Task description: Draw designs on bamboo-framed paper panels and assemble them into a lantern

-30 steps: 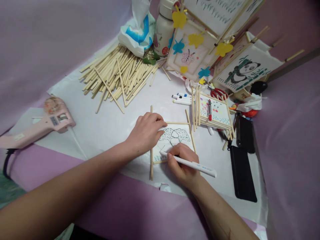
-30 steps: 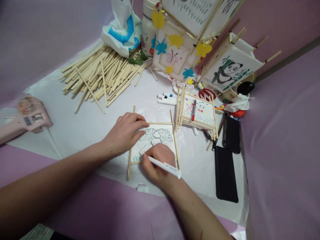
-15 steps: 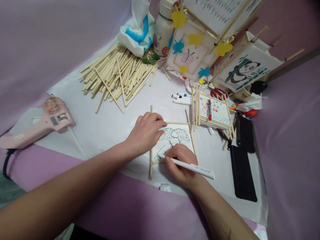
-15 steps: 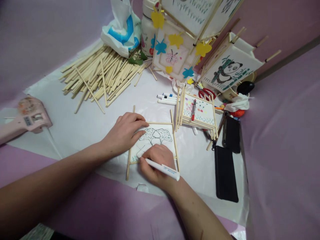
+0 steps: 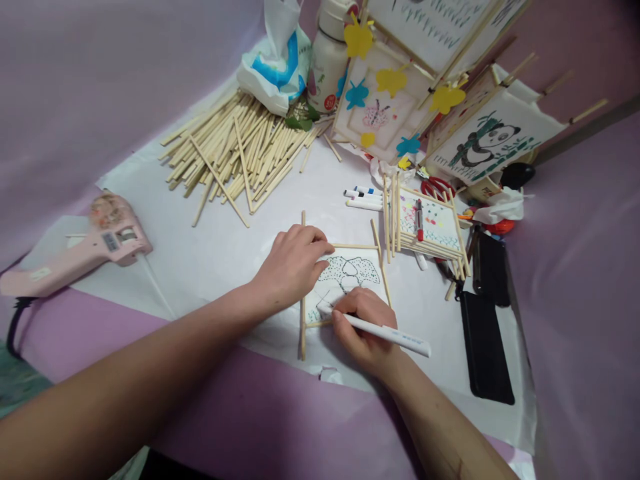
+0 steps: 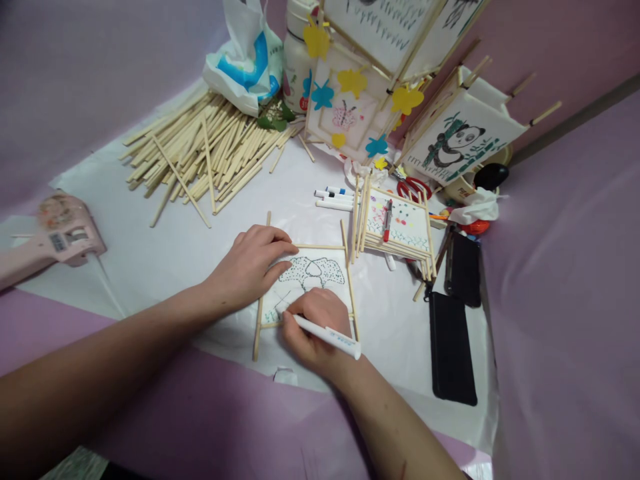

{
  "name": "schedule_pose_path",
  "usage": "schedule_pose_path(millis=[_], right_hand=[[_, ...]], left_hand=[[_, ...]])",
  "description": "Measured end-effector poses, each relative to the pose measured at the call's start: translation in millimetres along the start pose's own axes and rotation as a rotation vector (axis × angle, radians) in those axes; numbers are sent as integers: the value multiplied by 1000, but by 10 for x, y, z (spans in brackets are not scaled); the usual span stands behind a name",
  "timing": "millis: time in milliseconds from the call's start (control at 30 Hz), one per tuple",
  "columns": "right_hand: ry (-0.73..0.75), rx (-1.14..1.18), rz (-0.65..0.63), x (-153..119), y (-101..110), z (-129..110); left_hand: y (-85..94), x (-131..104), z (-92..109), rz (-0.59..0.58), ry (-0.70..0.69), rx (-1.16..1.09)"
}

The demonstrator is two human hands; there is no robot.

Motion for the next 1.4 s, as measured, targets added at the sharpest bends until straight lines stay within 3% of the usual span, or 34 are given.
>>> schedule_pose_path(millis=[200,533,767,1000,1400], right_hand=[[18,30,-25,25,-14,-49],[-81,42,281,41,351,5],[-487,26,277,104,387,309],[-287,-83,190,59,189,269],[-271,-88,167,-13,142,303]], left_hand=[[1,2,6,3,-4,-3],[1,4,1,-14,10,-2],[18,-4,11,6,-14,-21],[13,-25,-1,24,-34,-36],[0,-23,-16,6,-20,-25]])
Point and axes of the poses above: each hand's wrist, its own x-axis towards the middle knuckle, its own y-axis out of the back of the hand, z = x × y, the point moved 10 cm from there along x, towards the middle knuckle, and after that the axes turned 9 degrees about z, right-handed, at the moved point
